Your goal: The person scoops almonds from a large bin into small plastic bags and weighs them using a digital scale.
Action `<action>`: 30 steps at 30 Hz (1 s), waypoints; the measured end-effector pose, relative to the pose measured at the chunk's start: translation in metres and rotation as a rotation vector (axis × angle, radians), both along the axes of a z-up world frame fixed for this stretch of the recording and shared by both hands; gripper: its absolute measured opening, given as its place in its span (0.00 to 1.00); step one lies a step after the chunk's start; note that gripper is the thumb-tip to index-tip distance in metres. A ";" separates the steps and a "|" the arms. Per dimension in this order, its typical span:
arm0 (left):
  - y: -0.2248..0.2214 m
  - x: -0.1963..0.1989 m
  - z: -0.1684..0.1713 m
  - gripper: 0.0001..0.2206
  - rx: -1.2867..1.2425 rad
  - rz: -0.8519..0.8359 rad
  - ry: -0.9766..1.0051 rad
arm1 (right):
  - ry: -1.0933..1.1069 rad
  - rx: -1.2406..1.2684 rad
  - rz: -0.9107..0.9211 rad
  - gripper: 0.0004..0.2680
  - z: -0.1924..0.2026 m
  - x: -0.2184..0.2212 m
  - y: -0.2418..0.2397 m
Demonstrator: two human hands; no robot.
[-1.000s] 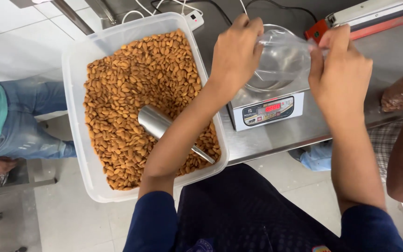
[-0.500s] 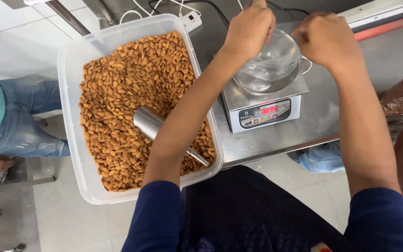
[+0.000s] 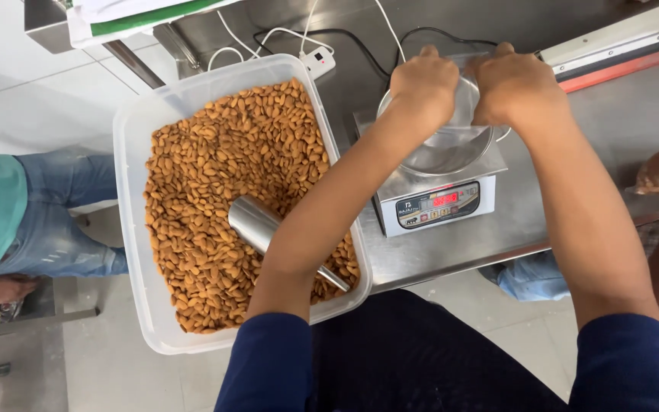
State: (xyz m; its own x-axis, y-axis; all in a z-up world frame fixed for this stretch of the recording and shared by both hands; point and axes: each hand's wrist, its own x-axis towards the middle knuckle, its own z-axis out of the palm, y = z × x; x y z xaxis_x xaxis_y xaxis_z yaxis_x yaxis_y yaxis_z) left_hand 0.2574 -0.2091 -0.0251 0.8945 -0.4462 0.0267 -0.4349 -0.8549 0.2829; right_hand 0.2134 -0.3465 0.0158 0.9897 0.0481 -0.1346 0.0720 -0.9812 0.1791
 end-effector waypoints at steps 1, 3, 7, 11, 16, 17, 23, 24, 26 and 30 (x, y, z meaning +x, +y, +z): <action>-0.001 0.004 -0.008 0.15 -0.002 0.000 0.001 | 0.001 -0.002 0.000 0.30 -0.007 0.004 -0.002; -0.002 0.013 -0.024 0.15 0.023 0.030 0.030 | 0.114 0.014 -0.043 0.33 -0.019 0.014 -0.005; 0.005 0.011 -0.052 0.19 -0.022 0.057 0.148 | 0.316 0.122 -0.205 0.33 -0.013 0.001 0.005; 0.013 0.003 -0.069 0.13 -0.098 -0.032 -0.011 | 0.159 0.188 -0.093 0.32 -0.025 -0.011 -0.007; 0.036 -0.032 -0.042 0.10 -0.240 -0.040 -0.153 | -0.057 0.371 0.024 0.22 -0.007 -0.058 -0.002; 0.043 -0.044 -0.032 0.12 -0.252 -0.044 -0.120 | -0.204 0.383 0.136 0.20 -0.013 -0.067 -0.005; 0.073 -0.082 -0.022 0.12 -0.383 -0.103 -0.034 | -0.360 0.593 0.204 0.15 -0.020 -0.108 0.008; 0.076 -0.086 -0.022 0.12 -0.399 -0.118 0.014 | -0.415 0.629 0.231 0.13 -0.016 -0.114 0.013; 0.083 -0.094 -0.023 0.11 -0.451 -0.128 -0.025 | -0.453 0.644 0.240 0.12 -0.008 -0.124 0.016; 0.113 -0.117 -0.011 0.11 -0.639 -0.150 -0.125 | -0.621 0.828 0.243 0.09 -0.003 -0.149 0.016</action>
